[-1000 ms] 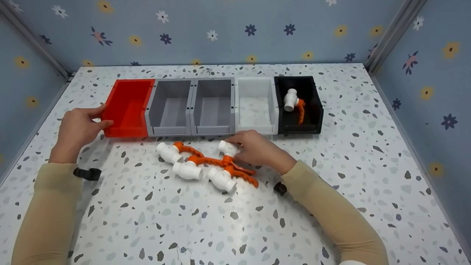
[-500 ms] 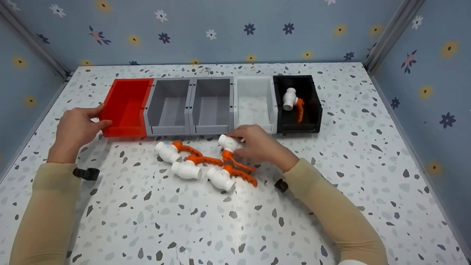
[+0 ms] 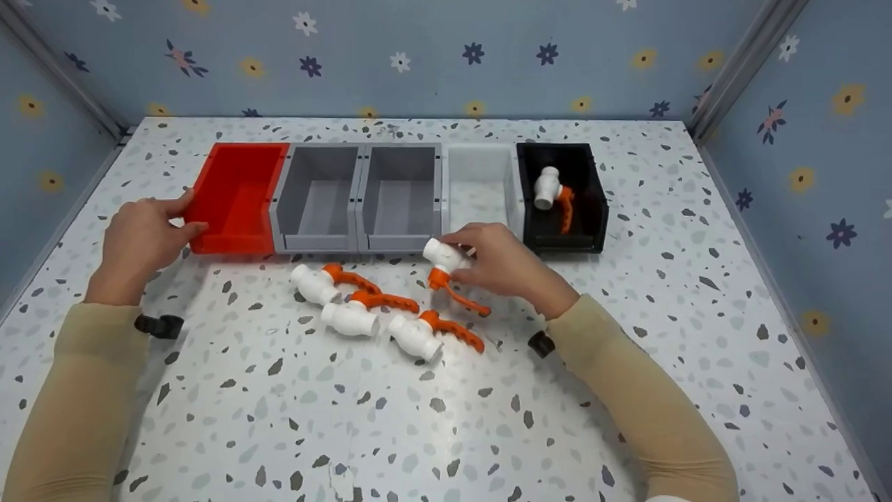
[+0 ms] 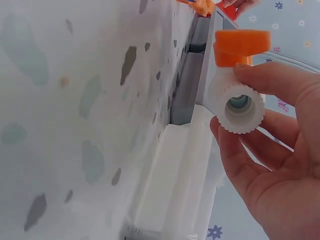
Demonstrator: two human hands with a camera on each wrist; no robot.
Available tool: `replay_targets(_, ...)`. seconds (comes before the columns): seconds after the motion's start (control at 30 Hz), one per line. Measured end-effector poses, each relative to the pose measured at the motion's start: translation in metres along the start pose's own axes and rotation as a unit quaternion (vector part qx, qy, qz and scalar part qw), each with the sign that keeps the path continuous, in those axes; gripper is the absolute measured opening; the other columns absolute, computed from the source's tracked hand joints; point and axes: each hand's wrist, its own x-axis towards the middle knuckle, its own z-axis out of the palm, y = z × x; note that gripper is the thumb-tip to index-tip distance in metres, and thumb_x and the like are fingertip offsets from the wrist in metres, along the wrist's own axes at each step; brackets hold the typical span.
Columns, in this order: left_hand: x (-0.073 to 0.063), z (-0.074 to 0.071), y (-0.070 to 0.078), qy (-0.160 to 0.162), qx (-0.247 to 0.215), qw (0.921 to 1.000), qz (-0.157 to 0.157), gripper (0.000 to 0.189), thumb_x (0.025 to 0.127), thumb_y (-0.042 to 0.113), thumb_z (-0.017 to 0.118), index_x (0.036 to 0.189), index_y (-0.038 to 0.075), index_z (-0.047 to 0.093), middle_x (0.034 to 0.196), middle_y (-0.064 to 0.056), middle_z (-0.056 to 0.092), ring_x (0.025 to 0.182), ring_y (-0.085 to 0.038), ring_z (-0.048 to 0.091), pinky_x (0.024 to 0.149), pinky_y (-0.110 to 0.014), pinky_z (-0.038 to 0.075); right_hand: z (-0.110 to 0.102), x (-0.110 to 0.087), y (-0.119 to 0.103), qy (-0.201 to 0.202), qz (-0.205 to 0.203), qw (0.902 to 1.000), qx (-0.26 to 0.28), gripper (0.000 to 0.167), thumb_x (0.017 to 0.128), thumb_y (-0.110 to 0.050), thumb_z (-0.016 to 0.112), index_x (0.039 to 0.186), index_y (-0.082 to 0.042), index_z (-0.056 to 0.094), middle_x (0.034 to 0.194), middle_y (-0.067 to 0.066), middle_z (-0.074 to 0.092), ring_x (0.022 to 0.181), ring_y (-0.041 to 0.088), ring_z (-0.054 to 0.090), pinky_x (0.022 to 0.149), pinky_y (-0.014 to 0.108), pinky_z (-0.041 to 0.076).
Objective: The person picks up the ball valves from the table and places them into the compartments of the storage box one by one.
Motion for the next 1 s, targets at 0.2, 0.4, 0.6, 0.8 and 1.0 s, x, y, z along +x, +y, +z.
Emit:
replay_targets(0.2,-0.002,-0.001,0.0,-0.005,0.002,1.0,-0.001,0.06,0.096,0.018,0.066,0.149,0.012,0.038,0.126,-0.028,0.061,0.083,-0.034,0.054,0.066,-0.039,0.043,-0.008,-0.001,0.0,0.012,0.013,0.9998,-0.01,0.049,0.083,-0.012,0.082,0.129,-0.007,0.067,0.119,0.006,0.068,0.101,0.02,0.064,0.083,0.039,0.056)
replay_targets(0.4,-0.003,-0.001,-0.001,0.001,0.008,0.9999,0.006,0.061,0.096,0.018,0.067,0.149,0.011,0.039,0.122,-0.028,0.062,0.079,-0.033,0.052,0.063,-0.039,0.041,-0.013,-0.001,0.004,0.042,0.03,0.9986,-0.007,0.051,0.082,-0.008,0.081,0.131,-0.004,0.065,0.123,0.01,0.067,0.102,0.023,0.065,0.083,0.04,0.056)
replay_targets(0.6,-0.002,-0.001,-0.002,0.004,0.008,0.9999,0.006,0.061,0.095,0.019,0.067,0.149,0.011,0.039,0.122,-0.028,0.063,0.08,-0.034,0.053,0.064,-0.039,0.042,-0.018,0.001,0.011,0.086,0.068,0.994,0.0,0.05,0.084,-0.008,0.081,0.131,-0.005,0.065,0.125,0.011,0.065,0.103,0.025,0.063,0.085,0.042,0.055)
replay_targets(0.8,-0.001,0.0,-0.003,0.016,0.007,0.9996,0.02,0.06,0.095,0.017,0.068,0.148,0.01,0.041,0.119,-0.029,0.064,0.08,-0.034,0.054,0.063,-0.04,0.041,-0.023,0.004,0.017,0.129,0.096,0.9869,-0.006,0.048,0.084,-0.008,0.08,0.129,-0.002,0.066,0.122,0.015,0.066,0.104,0.028,0.064,0.085,0.044,0.055)
replay_targets(1.0,-0.001,0.0,-0.003,0.017,0.007,0.9996,0.021,0.06,0.095,0.018,0.068,0.148,0.011,0.041,0.117,-0.029,0.064,0.077,-0.034,0.053,0.062,-0.04,0.04,-0.026,0.01,0.02,0.151,0.137,0.9791,0.001,0.05,0.085,-0.009,0.078,0.133,-0.002,0.063,0.128,0.018,0.062,0.109,0.032,0.062,0.089,0.047,0.053)
